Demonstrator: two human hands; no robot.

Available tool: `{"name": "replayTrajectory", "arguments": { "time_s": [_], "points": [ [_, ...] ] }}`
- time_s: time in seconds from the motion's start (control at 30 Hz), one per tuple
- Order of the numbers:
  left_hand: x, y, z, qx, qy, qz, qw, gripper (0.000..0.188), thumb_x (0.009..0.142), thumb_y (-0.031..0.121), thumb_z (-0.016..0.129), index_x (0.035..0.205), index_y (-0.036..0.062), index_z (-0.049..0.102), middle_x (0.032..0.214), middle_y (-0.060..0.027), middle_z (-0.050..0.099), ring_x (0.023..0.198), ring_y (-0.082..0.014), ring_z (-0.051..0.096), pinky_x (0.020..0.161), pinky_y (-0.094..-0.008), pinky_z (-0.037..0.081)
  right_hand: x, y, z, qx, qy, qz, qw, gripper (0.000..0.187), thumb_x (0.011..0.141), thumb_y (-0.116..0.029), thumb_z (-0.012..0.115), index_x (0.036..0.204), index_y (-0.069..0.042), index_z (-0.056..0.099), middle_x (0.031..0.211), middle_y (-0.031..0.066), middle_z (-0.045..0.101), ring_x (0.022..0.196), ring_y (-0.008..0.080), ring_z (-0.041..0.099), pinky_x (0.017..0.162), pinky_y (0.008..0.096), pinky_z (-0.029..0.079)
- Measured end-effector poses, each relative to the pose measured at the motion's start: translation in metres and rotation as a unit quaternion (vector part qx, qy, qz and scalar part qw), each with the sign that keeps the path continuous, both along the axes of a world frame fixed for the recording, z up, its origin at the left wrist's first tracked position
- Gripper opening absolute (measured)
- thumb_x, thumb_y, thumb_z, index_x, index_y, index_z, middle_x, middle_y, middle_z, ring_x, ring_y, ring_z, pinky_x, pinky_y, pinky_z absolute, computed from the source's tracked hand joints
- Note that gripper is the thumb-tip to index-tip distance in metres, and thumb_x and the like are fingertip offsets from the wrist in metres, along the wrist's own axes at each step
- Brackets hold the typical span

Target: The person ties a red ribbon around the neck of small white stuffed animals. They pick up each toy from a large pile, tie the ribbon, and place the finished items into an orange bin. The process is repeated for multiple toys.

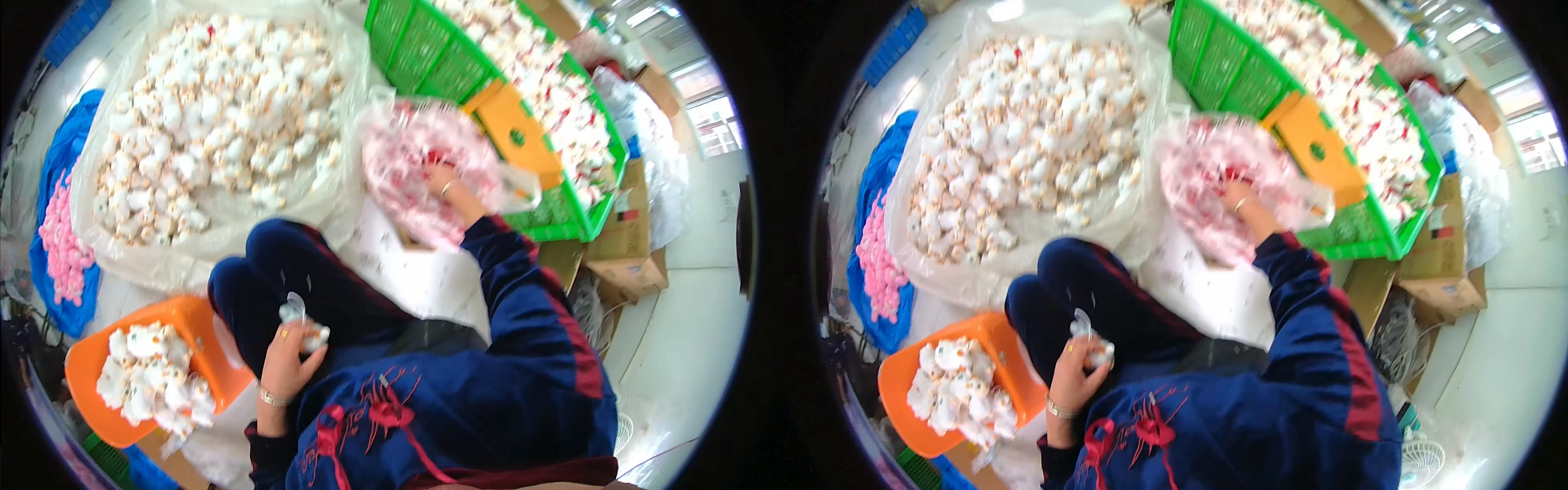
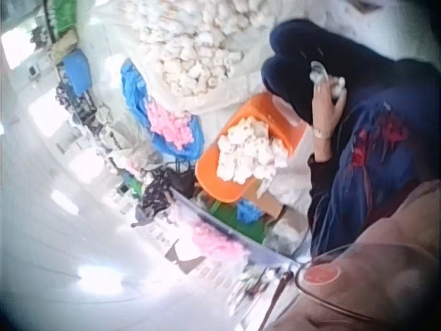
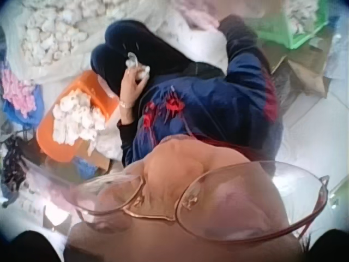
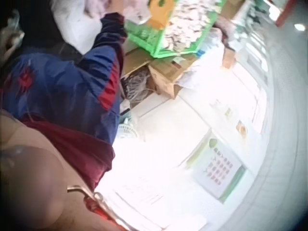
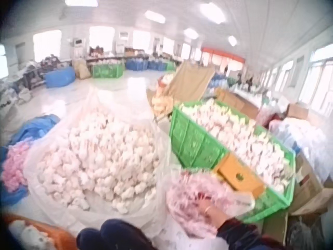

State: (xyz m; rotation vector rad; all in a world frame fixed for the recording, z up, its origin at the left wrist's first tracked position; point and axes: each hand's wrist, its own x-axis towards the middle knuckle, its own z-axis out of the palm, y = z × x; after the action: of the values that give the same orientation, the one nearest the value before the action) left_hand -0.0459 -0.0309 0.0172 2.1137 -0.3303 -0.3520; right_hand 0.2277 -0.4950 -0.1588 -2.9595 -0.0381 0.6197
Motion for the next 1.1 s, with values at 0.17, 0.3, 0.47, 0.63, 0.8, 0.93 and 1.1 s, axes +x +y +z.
{"name": "replayTrajectory", "arguments": {
  "time_s": [0.17, 0.3, 0.47, 0.63, 0.8, 0.93, 1.1],
  "points": [
    [-0.006, 0.000, -0.008, -0.039, -0.019, 0.029, 0.999, 0.030, 0.077, 0.011, 0.076, 0.104, 0.0049, 0.063, 0.111, -0.0150, 0.065, 0.103, -0.0336, 0.062, 0.090, -0.0393, 0.051, 0.007, -0.050, 0.031, 0.109, -0.096, -0.146, 0.979, 0.029, 0.084, -0.022, 0.055, 0.098, -0.006, 0.073, 0.099, 0.0240, 0.069, 0.096, 0.0403, 0.066, 0.089, 0.0457, 0.051],
    [-0.013, 0.001, -0.007, -0.017, -0.054, 0.050, 0.997, 0.030, 0.077, 0.010, 0.076, 0.103, 0.0039, 0.063, 0.109, -0.0155, 0.065, 0.103, -0.0334, 0.061, 0.089, -0.0394, 0.050, -0.002, -0.025, 0.078, 0.155, -0.076, -0.099, 0.980, 0.033, 0.082, -0.017, 0.052, 0.106, -0.005, 0.071, 0.103, 0.0252, 0.068, 0.099, 0.0409, 0.065, 0.089, 0.0454, 0.050],
    [-0.022, 0.000, 0.000, 0.056, -0.121, 0.028, 0.991, 0.051, 0.070, 0.014, 0.082, 0.115, 0.0048, 0.058, 0.119, -0.0170, 0.059, 0.112, -0.0365, 0.055, 0.094, -0.0418, 0.048, -0.008, -0.042, 0.111, 0.044, -0.175, -0.117, 0.976, 0.032, 0.085, -0.019, 0.053, 0.105, -0.002, 0.071, 0.106, 0.0263, 0.067, 0.100, 0.0405, 0.064, 0.089, 0.0471, 0.050],
    [-0.021, -0.012, -0.012, 0.168, -0.165, 0.032, 0.971, 0.055, 0.064, 0.012, 0.080, 0.114, 0.0060, 0.056, 0.111, -0.0155, 0.058, 0.107, -0.0369, 0.055, 0.091, -0.0428, 0.049, -0.008, -0.045, 0.121, 0.062, -0.126, -0.128, 0.982, 0.039, 0.089, -0.042, 0.056, 0.101, -0.009, 0.075, 0.096, 0.0197, 0.070, 0.091, 0.0357, 0.066, 0.083, 0.0438, 0.050],
    [-0.002, -0.004, 0.002, 0.174, -0.172, 0.045, 0.969, 0.050, 0.065, 0.009, 0.075, 0.111, 0.0059, 0.056, 0.107, -0.0145, 0.061, 0.101, -0.0356, 0.058, 0.086, -0.0409, 0.052, 0.007, -0.055, 0.117, 0.193, -0.189, -0.193, 0.943, 0.040, 0.091, -0.040, 0.050, 0.092, -0.009, 0.074, 0.084, 0.0166, 0.071, 0.078, 0.0323, 0.066, 0.072, 0.0434, 0.051],
    [0.022, 0.014, 0.013, 0.150, -0.311, 0.128, 0.930, 0.049, 0.064, 0.004, 0.073, 0.110, 0.0044, 0.055, 0.109, -0.0178, 0.059, 0.101, -0.0385, 0.056, 0.087, -0.0438, 0.050, 0.012, -0.048, 0.125, 0.161, -0.199, -0.222, 0.941, 0.039, 0.089, -0.036, 0.050, 0.090, -0.004, 0.072, 0.087, 0.0192, 0.071, 0.082, 0.0339, 0.068, 0.077, 0.0444, 0.051],
    [0.040, 0.023, -0.012, 0.194, -0.277, 0.091, 0.937, 0.048, 0.064, 0.003, 0.072, 0.110, 0.0047, 0.057, 0.114, -0.0182, 0.057, 0.105, -0.0386, 0.053, 0.091, -0.0437, 0.048, 0.009, -0.069, 0.112, 0.128, -0.288, -0.151, 0.937, 0.031, 0.089, -0.029, 0.053, 0.083, -0.002, 0.066, 0.071, 0.0126, 0.069, 0.058, 0.0232, 0.065, 0.058, 0.0376, 0.052]
  ]
}}
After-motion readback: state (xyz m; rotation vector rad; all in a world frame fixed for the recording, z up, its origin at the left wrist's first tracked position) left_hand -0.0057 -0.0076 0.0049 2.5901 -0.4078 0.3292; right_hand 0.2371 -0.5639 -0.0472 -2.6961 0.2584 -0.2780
